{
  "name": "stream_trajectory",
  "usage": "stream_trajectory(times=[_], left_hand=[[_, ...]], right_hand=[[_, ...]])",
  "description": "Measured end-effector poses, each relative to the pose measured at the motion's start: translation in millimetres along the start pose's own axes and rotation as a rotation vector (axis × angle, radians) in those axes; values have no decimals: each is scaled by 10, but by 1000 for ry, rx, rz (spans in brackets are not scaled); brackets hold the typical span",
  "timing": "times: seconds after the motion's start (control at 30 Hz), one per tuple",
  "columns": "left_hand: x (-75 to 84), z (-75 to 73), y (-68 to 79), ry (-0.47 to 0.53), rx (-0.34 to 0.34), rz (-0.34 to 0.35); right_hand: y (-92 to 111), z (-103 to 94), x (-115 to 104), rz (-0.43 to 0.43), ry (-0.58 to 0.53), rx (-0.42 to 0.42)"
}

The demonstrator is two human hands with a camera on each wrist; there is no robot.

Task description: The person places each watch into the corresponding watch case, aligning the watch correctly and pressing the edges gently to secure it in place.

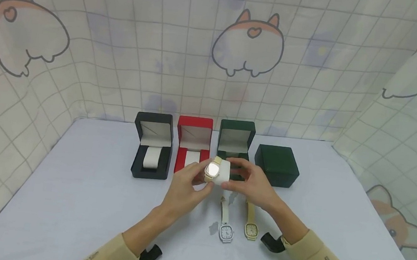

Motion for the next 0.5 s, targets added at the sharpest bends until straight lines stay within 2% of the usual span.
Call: stream_trajectory(times=[0.23,0.5], left_hand=[[12,10,-12,3,16,-68],[27,25,-10,27,13,-73]], right_hand=[[0,11,-23,9,-21,17],[3,45,-37,5,-47,17]])
Point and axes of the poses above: each hand's wrist, its own y-axis away from the middle knuckle, its own z-axis out of the palm, x = y × z, the point moved 3 cm from there along -y, towards the middle knuckle, and after that the axes turned 2 degrees about z, right-handed, at the moved point
